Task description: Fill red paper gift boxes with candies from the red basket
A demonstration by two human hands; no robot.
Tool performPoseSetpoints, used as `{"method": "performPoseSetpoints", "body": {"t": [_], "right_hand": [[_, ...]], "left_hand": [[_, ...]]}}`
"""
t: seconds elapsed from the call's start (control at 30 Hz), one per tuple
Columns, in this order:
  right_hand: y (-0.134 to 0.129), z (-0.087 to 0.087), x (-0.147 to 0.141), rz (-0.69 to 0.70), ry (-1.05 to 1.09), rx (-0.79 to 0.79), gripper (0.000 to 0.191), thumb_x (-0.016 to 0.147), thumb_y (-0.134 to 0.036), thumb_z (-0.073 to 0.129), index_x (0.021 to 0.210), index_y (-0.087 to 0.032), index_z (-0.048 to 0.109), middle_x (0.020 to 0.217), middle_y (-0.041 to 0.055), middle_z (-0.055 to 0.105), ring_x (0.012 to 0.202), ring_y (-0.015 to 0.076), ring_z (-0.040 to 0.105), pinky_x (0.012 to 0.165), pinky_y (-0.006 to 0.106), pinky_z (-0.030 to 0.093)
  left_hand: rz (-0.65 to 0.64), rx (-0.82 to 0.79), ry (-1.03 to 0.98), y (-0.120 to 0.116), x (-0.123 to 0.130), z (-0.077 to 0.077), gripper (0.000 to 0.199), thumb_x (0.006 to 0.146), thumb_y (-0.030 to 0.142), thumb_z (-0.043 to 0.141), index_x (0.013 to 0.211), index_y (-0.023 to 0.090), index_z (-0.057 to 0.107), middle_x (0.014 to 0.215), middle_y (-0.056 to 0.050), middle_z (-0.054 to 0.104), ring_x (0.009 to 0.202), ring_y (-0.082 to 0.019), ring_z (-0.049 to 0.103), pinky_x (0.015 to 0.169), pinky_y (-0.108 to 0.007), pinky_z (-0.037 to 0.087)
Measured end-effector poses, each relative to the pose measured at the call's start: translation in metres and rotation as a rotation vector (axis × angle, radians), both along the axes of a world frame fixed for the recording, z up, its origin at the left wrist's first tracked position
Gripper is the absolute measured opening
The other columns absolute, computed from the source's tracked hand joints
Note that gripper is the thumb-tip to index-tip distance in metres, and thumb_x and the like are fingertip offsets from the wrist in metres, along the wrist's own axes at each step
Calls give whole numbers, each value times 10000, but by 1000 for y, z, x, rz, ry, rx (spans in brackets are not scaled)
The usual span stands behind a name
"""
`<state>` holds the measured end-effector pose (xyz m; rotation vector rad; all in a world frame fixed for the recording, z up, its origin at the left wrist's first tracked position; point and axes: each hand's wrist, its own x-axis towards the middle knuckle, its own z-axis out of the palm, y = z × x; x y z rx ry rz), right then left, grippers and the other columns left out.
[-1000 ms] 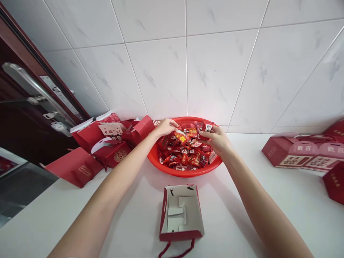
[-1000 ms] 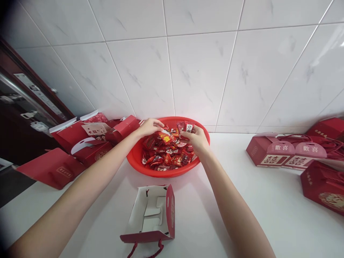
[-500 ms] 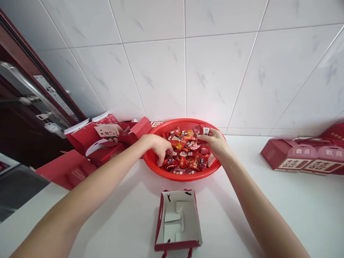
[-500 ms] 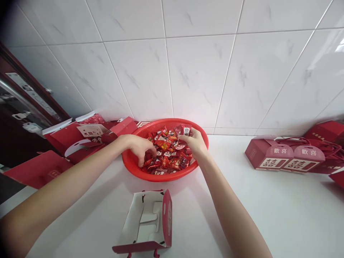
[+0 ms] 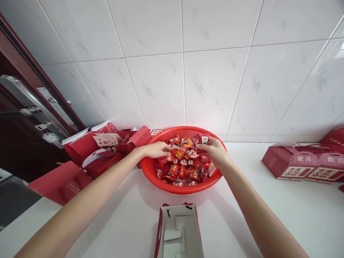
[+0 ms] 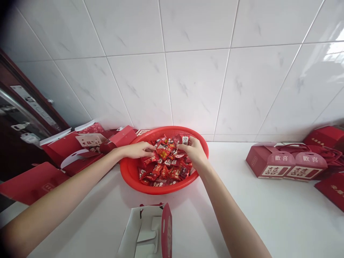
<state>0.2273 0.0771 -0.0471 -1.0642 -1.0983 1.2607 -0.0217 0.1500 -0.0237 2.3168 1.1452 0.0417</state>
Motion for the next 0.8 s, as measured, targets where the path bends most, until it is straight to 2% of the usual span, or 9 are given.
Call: {"method": "performPoseSetpoints", "body": {"t": [0.13, 0.3, 0.4, 0.5, 0.57, 0.7, 0.8], "right_hand": [[0, 0, 0, 9, 41, 31, 232, 622, -251, 803, 830, -204, 712, 854, 42, 764, 725, 201, 712, 637, 313, 597], [3, -2, 0, 18, 27, 14, 235, 625, -253, 804, 842, -202, 730, 833, 40, 766, 691, 193, 708, 622, 300, 587], [5, -4, 1, 59, 45, 30, 234, 609, -256, 818, 820, -188, 742, 836, 50, 770, 703, 192, 707, 657, 304, 592], [6, -3, 1, 87, 104, 22, 245, 581, -262, 843, 786, -171, 745, 826, 56, 762, 711, 189, 697, 664, 308, 595], [6, -1, 1, 84, 151, -12, 259, 576, -268, 862, 785, -175, 740, 830, 52, 754, 725, 190, 693, 639, 307, 591], [5, 3, 3, 105, 229, -88, 256, 584, -249, 887, 788, -185, 745, 867, 48, 748, 769, 182, 685, 624, 283, 581], [5, 5, 4, 156, 255, -130, 232, 608, -232, 884, 796, -187, 755, 882, 51, 750, 804, 181, 680, 648, 280, 591]], "left_hand": [[17, -19, -121, -7, 6, 6, 288, 715, 491, 696, 619, 223, 651, 619, 23, 614, 603, -152, 522, 581, -228, 383], [58, -33, -277, -14, 17, 4, 286, 737, 499, 720, 742, 213, 720, 634, 22, 626, 588, -150, 539, 585, -237, 418], [76, -50, -430, -16, 22, -2, 304, 761, 502, 713, 830, 207, 746, 782, -17, 716, 744, -200, 646, 705, -279, 503], [96, 49, -576, -19, 25, -4, 264, 738, 439, 749, 888, 226, 794, 1008, -52, 744, 972, -242, 674, 880, -338, 525], [110, 138, -640, -23, 27, -4, 210, 716, 398, 776, 856, 247, 819, 1079, -64, 721, 1039, -249, 660, 932, -362, 521], [81, 244, -751, -32, 30, -5, 103, 732, 354, 784, 783, 277, 830, 1057, -62, 688, 1026, -231, 644, 928, -372, 540], [20, 321, -783, -39, 33, -8, 75, 773, 316, 762, 783, 285, 830, 1129, -52, 675, 949, -194, 645, 887, -354, 567]]}}
